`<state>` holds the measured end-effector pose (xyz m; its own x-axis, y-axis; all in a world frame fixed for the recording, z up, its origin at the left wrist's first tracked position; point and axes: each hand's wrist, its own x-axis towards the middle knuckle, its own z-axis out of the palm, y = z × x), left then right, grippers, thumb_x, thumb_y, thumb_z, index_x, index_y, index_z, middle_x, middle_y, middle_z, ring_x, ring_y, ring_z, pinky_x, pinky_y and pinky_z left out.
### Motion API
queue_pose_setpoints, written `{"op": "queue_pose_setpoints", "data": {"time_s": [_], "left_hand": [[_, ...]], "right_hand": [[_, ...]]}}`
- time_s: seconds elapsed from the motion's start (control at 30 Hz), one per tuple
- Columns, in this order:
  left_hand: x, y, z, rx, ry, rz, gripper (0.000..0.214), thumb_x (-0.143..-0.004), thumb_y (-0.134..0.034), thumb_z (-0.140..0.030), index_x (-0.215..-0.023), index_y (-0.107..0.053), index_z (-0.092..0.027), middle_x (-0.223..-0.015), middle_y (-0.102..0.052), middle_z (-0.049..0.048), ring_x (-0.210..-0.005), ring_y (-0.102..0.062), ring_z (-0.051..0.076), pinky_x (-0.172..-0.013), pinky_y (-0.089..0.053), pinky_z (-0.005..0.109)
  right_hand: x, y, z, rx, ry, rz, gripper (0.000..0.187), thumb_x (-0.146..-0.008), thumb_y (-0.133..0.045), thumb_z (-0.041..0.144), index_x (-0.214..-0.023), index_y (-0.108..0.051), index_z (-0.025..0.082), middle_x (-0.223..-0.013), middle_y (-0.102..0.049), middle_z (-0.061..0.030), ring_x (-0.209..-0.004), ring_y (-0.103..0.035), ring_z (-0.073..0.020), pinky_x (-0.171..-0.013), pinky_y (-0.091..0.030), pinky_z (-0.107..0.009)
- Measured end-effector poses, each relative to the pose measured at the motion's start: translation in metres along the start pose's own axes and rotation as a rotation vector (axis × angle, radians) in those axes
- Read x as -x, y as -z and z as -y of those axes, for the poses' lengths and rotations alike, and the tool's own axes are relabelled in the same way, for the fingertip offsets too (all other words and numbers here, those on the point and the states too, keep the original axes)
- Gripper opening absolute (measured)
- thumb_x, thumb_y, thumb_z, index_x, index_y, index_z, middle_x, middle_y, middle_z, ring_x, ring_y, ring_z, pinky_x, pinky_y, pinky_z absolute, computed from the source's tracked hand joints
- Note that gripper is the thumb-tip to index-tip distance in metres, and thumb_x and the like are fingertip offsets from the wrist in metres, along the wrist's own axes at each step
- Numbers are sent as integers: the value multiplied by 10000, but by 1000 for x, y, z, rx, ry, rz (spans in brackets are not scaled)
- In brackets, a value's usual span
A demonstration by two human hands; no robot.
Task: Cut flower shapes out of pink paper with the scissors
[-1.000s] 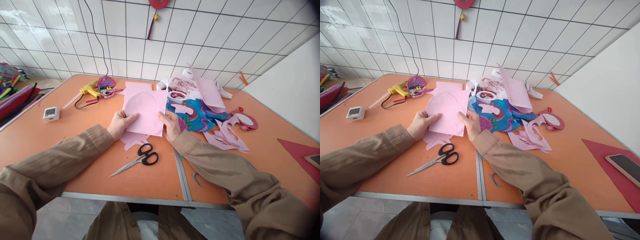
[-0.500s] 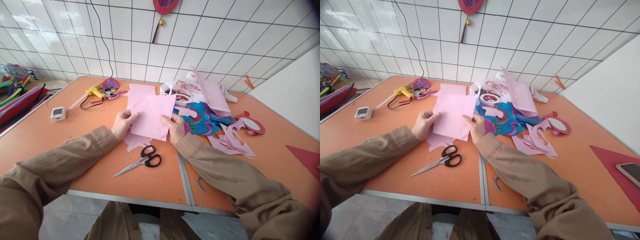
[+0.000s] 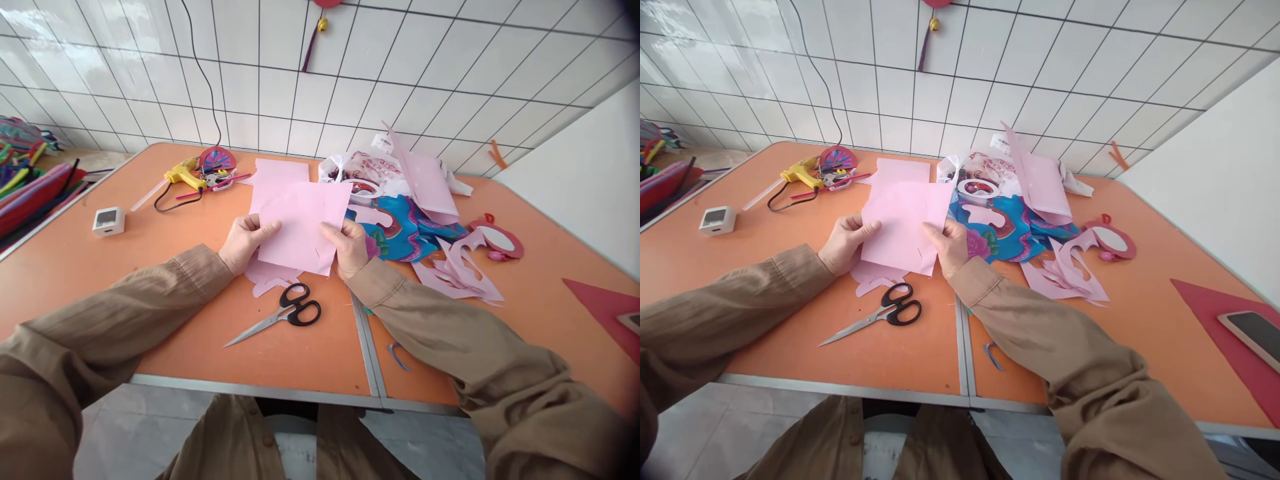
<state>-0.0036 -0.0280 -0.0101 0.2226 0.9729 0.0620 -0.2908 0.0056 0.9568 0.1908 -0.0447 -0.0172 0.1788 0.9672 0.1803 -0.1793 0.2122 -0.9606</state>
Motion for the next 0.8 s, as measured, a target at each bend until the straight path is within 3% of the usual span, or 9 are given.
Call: {"op": "queue_pose_setpoints", "data": {"time_s": [0.27,0.43,0.67,0.8], "left_hand": [[1,-2,-2,-46,-24,-38,351,-591,-905,-462,-645,-736,-159,-661,-732,49,-534,-643,172,-488,-510,277],[0,1,-2,-30,-64,-68,450,-633,-847,-574,-560,-634,-184,-516,-568,-7,-447,-518,122,-418,-402,250],[0,1,-3,-70,-109,-18,484,-683,-833,-517,-514,-549,-163,-453,-404,-66,-403,-322,50,-375,-264,198],[1,0,-4,-60,-97,-9,453,-656,-844,-531,-577,-612,-150,-491,-503,-52,-425,-404,58,-396,-325,193]], "right_hand": [[1,-2,2,-2,-8,24,260,-606,-799,376,-685,-672,164,-659,-668,-11,-665,-568,-177,-627,-462,-321],[-2,-1,0,-14,-8,17,226,-611,-778,361,-708,-693,176,-669,-666,-4,-646,-568,-171,-623,-468,-321],[-2,3,-5,18,43,10,239,-633,-794,374,-723,-708,170,-680,-678,-4,-691,-582,-184,-647,-461,-323],[-1,2,-3,24,42,11,236,-612,-813,362,-660,-693,165,-630,-663,3,-641,-554,-166,-606,-434,-309]]}}
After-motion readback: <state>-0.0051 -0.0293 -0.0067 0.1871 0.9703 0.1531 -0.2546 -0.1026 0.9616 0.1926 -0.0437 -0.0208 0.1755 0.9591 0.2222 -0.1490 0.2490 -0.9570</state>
